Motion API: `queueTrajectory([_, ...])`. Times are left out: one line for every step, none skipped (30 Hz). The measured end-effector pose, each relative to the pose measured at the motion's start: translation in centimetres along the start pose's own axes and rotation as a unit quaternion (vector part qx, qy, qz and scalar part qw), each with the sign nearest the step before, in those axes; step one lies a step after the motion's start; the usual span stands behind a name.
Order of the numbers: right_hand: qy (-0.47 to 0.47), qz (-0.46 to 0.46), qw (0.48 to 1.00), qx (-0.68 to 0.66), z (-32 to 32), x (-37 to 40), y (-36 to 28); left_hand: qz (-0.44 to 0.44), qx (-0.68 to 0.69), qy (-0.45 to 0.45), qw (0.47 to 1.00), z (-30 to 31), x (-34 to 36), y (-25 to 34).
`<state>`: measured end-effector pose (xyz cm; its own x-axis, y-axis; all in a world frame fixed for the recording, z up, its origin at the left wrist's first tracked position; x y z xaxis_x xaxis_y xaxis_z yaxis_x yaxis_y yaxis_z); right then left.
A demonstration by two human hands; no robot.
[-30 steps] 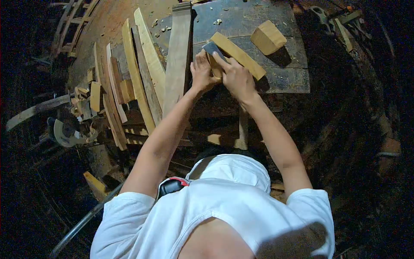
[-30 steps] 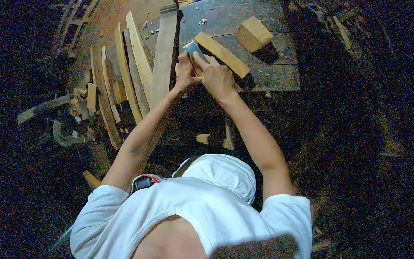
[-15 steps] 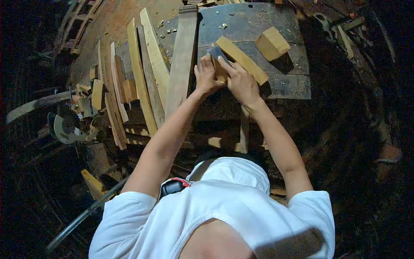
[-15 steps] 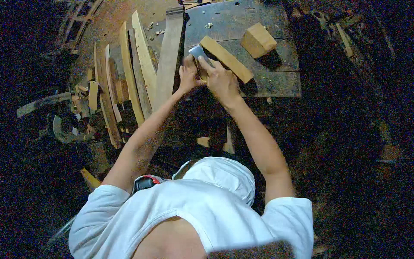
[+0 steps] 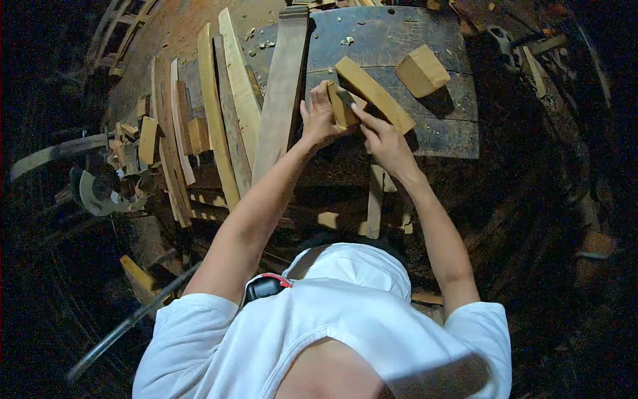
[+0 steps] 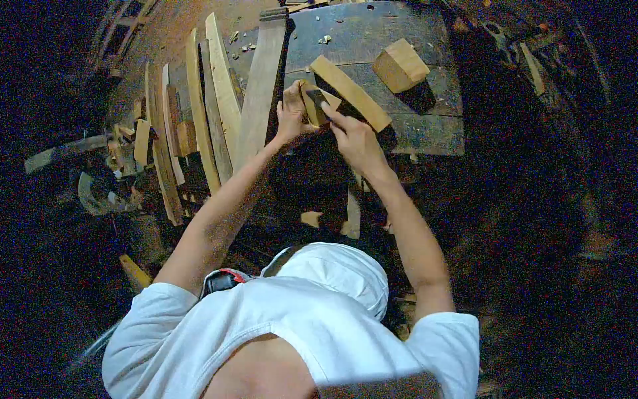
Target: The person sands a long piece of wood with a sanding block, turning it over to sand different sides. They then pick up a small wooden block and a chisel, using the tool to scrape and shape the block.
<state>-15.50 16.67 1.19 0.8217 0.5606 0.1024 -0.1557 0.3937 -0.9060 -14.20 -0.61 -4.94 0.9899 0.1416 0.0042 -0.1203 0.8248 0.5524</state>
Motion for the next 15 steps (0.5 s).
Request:
queueTrajectory([-0.050,-0.061,0.997,0.015,-0.1,0.8,0.3,0.002,-0.001,-0.001,1.000,0.0,0.0,0.0])
queueTrajectory([-0.054,-0.064,0.996,0.015,0.0,0.9,0.0,0.003,-0.002,-0.002,1.000,-0.1,0.2,0.0])
queueTrajectory([-0.050,-0.057,0.996,0.038,0.1,0.7,-0.3,0.006,-0.001,-0.005,1.000,-0.2,0.3,-0.1])
queueTrajectory([-0.044,-0.048,0.996,0.061,0.2,0.5,-0.6,-0.003,-0.002,0.003,1.000,0.0,0.2,0.1])
queueTrajectory([-0.044,-0.049,0.996,0.060,-0.5,-0.6,0.0,-0.011,-0.003,0.010,1.000,0.1,0.2,0.2])
queueTrajectory([0.015,0.017,0.999,0.038,-1.0,-2.3,0.3,-0.012,-0.004,0.009,1.000,0.1,0.2,0.1])
queueTrajectory([0.075,0.083,0.994,0.015,-1.1,-3.0,0.3,-0.006,-0.010,0.009,1.000,-0.1,0.2,-0.1])
queueTrajectory([0.077,0.084,0.993,0.014,-1.4,-3.0,0.5,0.000,-0.016,0.009,1.000,0.0,0.1,0.0])
queueTrajectory([0.090,0.108,0.990,0.019,-1.5,-3.0,0.5,-0.003,-0.017,0.010,1.000,0.1,-0.1,0.1])
queueTrajectory([0.103,0.131,0.986,0.024,-1.5,-3.1,0.5,-0.002,-0.011,0.009,1.000,0.1,0.0,0.2])
queueTrajectory([0.102,0.133,0.986,0.024,-0.9,-1.9,0.0,0.001,-0.003,0.007,1.000,0.1,0.1,0.2])
queueTrajectory([0.045,0.075,0.993,0.076,-0.1,-0.1,-0.4,0.003,-0.003,0.011,1.000,0.2,-0.1,0.1])
queueTrajectory([-0.014,0.015,0.991,0.129,0.0,0.9,-0.3,-0.001,-0.012,0.007,1.000,0.2,0.0,0.1])
queueTrajectory([-0.019,0.015,0.991,0.131,0.0,1.0,-0.4,-0.004,-0.020,0.000,1.000,0.1,0.3,0.3])
queueTrajectory([-0.008,0.023,0.990,0.138,0.1,1.2,-0.6,0.010,-0.013,0.000,1.000,0.0,0.4,0.3])
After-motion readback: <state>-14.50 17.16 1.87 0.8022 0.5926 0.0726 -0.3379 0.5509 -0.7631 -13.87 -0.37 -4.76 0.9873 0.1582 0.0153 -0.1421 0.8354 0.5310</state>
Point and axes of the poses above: each hand's wrist, its own x-axis away from the middle knuckle, its own z-axis out of the back of the hand, y = z × x, the point moved 6 cm from there along -x, towards the middle knuckle, and after that the axes turned 5 degrees about x, right-handed, at the moved point
